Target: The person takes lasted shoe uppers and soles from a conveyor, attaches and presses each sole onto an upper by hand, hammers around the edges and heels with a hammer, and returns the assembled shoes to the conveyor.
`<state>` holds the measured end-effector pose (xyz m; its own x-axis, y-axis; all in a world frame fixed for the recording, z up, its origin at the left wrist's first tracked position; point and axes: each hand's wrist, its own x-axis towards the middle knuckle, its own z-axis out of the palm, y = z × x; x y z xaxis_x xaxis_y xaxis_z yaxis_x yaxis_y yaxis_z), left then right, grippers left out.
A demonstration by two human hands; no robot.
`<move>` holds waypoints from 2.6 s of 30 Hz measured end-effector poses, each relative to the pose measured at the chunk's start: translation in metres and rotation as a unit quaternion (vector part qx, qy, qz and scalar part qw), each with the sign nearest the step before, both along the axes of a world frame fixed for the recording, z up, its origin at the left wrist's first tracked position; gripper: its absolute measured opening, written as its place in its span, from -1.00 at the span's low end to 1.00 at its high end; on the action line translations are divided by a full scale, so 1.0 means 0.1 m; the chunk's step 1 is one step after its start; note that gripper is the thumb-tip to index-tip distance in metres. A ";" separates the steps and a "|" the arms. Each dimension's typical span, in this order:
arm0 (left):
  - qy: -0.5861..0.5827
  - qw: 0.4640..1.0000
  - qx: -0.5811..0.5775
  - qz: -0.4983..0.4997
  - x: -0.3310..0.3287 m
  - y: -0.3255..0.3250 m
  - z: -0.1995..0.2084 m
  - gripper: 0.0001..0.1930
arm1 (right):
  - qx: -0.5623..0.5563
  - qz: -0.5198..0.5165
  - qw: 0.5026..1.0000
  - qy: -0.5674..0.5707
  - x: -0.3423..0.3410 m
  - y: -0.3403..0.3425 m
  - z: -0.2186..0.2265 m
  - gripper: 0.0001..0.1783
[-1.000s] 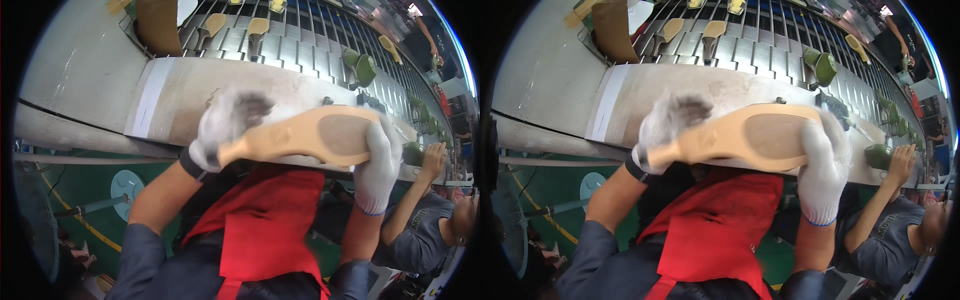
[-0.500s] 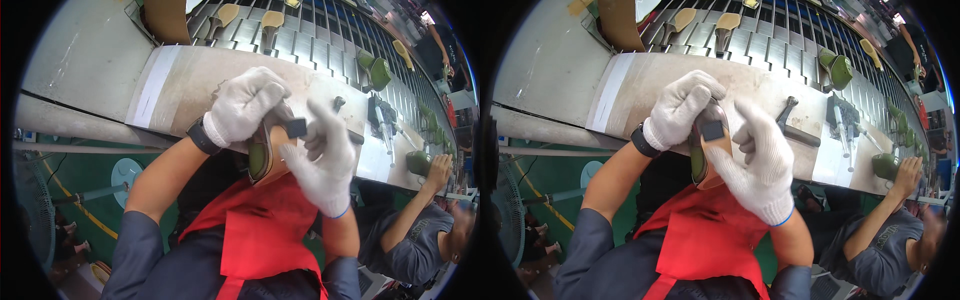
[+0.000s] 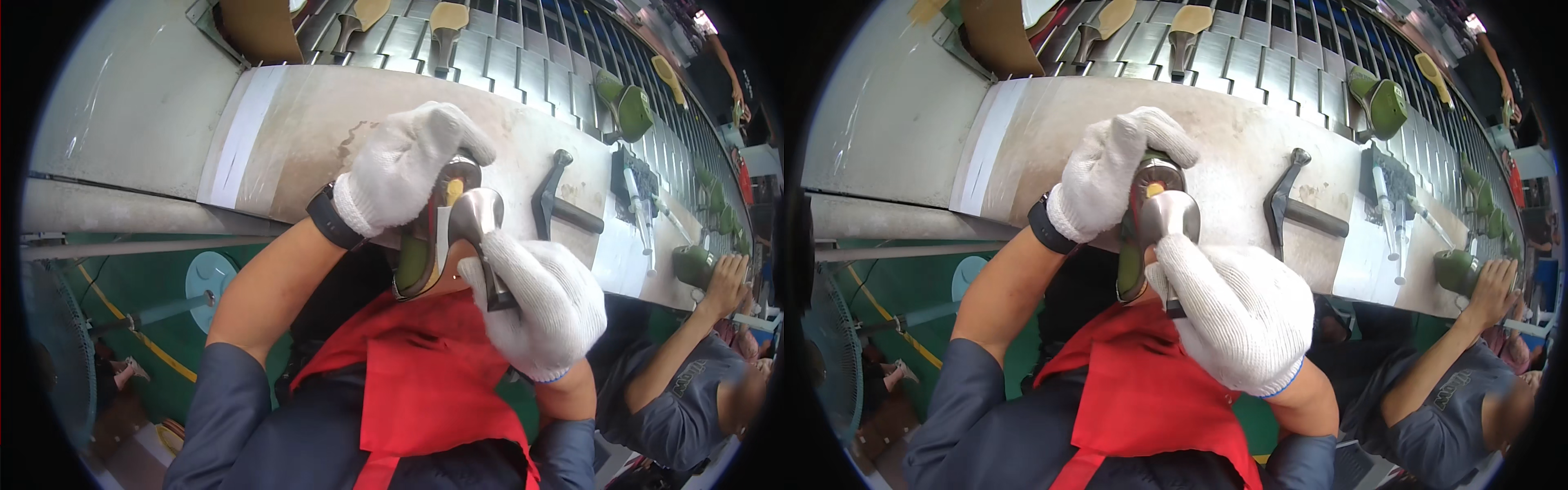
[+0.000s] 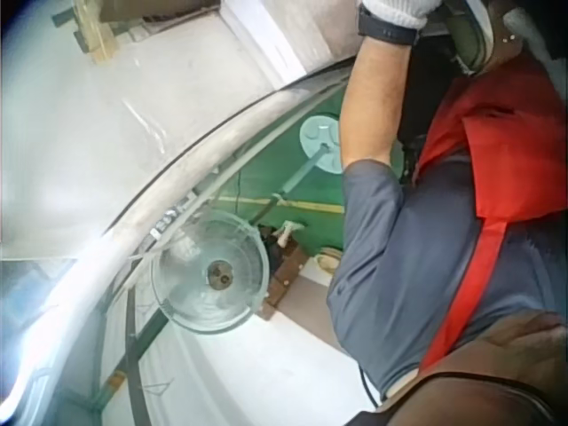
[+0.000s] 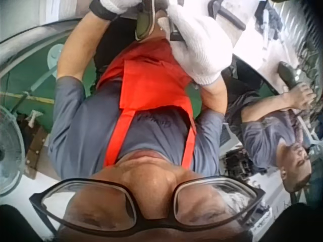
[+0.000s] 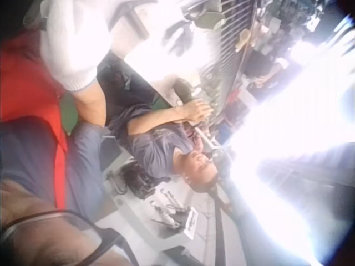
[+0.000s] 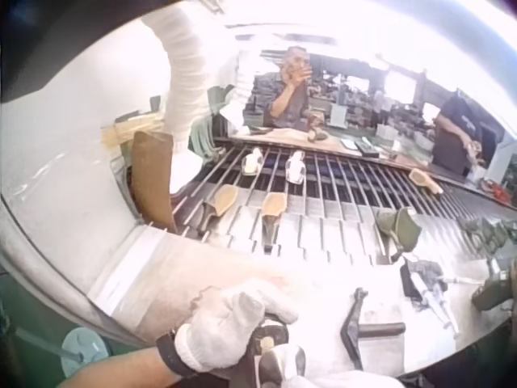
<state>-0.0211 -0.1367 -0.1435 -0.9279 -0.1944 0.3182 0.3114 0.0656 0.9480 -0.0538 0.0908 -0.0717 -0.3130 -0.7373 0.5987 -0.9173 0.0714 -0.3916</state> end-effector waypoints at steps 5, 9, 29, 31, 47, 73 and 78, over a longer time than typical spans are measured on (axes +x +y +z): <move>0.020 1.000 -0.004 -0.007 -0.03 0.00 -0.02 -0.08 | -0.024 -0.002 1.000 0.010 -0.07 -0.12 -0.17 -0.53; 0.019 1.000 -0.022 -0.004 -0.02 -0.03 -0.01 -0.04 | -0.039 0.003 0.999 0.017 -0.09 -0.17 -0.26 -0.53; -0.062 0.996 0.042 -0.053 -0.19 -0.33 0.01 -0.44 | -0.044 0.004 0.990 0.131 -0.41 -0.56 -0.35 -0.51; -0.074 0.993 0.080 -0.038 -0.33 -0.37 0.03 -0.75 | -0.102 -0.011 0.995 0.008 -0.62 -0.65 -0.50 -0.71; -0.031 0.999 -0.025 -0.018 -0.64 -0.17 -0.15 -0.66 | 0.250 -0.130 0.959 0.027 -0.74 -0.47 0.05 -0.67; -0.007 0.990 -0.140 0.003 -0.75 -0.09 -0.21 -0.67 | 0.021 -0.098 0.887 -0.451 -0.66 -0.42 -0.59 -0.58; -0.010 0.986 -0.167 0.010 -0.75 -0.09 -0.21 -0.65 | 0.004 -0.090 0.871 -0.484 -0.64 -0.37 -0.68 -0.43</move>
